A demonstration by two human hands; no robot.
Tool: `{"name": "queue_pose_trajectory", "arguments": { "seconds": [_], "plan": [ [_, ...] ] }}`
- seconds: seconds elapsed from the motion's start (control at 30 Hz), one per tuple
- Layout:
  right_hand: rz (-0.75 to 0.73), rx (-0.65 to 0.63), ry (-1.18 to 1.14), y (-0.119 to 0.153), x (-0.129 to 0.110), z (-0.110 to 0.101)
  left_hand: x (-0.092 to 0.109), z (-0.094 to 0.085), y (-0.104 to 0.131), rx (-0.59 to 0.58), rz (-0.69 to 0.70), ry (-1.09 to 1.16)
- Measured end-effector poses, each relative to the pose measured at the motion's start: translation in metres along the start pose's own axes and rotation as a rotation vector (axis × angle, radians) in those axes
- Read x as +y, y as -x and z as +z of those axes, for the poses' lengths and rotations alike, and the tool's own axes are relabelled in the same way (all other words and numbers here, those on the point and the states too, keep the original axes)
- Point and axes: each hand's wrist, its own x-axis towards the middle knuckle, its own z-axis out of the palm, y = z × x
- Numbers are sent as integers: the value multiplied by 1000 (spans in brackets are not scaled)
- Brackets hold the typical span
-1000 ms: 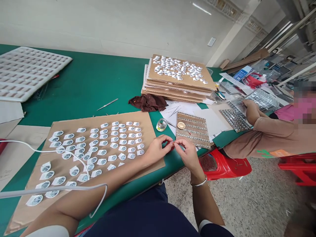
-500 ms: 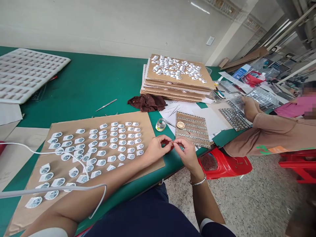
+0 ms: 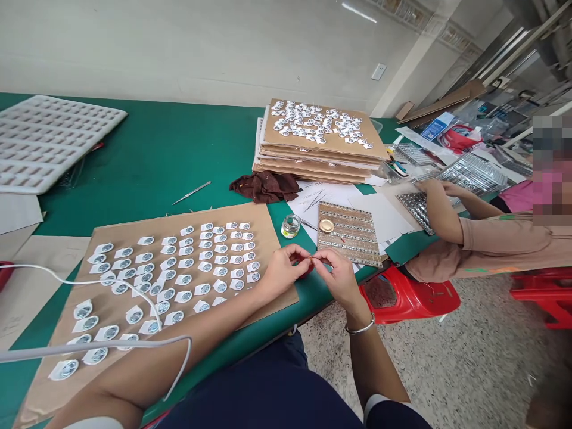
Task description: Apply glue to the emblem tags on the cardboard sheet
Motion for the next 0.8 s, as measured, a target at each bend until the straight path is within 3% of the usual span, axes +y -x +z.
{"name": "queue_pose_trajectory", "arguments": {
  "seconds": [0.2,0.4,0.57,0.8],
  "plan": [
    [-30,20,36,-3,6,0,1,2,0,33,-4,21],
    [130,270,-42,10,0,-1,0,3,1,60,9,-9],
    [171,108,-163,18,-10,7,1,3,1,58,19,-4],
    [213,72,-221,10,-8,11,-1,3,0,71,-14,85]
  ]
}}
